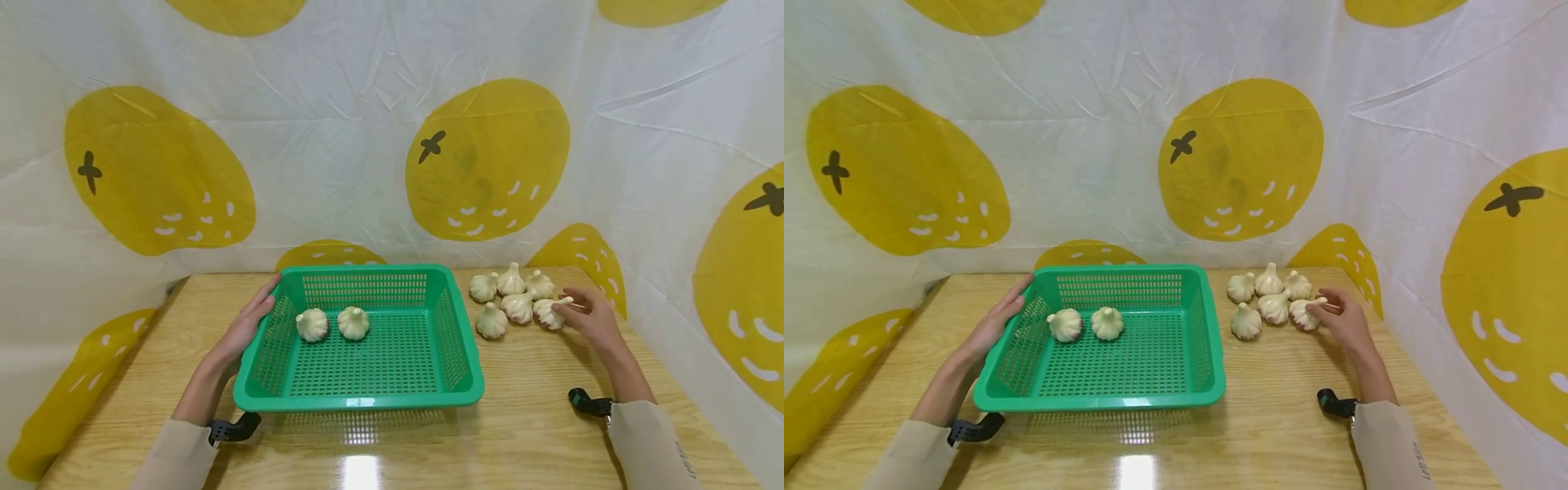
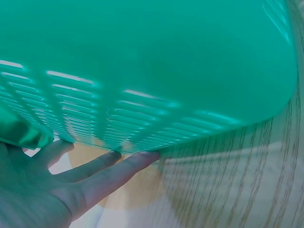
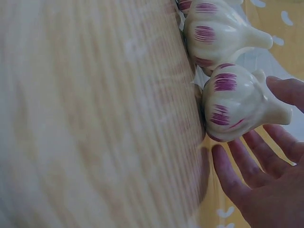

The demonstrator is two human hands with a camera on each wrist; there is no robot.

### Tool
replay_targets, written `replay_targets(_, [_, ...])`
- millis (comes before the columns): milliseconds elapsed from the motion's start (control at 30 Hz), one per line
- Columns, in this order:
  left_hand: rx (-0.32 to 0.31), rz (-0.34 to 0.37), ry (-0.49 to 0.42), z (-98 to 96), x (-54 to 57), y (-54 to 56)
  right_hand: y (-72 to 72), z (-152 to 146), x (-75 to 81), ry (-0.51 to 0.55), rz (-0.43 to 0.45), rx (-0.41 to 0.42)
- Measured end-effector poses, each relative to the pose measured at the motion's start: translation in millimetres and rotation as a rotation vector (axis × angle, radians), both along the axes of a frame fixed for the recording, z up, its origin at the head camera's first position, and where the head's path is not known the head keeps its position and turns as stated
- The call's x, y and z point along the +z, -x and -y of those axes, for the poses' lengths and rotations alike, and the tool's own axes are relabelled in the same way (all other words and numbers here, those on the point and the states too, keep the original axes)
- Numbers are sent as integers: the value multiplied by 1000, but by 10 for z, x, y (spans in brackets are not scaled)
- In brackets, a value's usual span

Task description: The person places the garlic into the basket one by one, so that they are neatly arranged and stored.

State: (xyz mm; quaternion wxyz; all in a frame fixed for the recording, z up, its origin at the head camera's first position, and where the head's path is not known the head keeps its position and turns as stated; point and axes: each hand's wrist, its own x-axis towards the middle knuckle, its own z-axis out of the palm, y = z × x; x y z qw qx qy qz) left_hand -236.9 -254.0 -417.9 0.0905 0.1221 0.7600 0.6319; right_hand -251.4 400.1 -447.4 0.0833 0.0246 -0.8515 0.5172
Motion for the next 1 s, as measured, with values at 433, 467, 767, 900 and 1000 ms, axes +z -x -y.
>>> replay_targets(433, [-12,12,-23,-23,10,-9,26,0,-16,-110,65,16])
replay_targets(467, [-11,13,-24,-22,11,-12,30,1,-20,-101,60,21])
replay_targets(767, [-1,9,-22,0,14,-21,26,-6,-12,-40,64,65])
replay_targets(900, [-3,3,-10,3,17,-26,11,-18,31,-40,61,66])
replay_targets(1000, [-6,2,0,3,19,-26,-1,-34,67,-46,47,58])
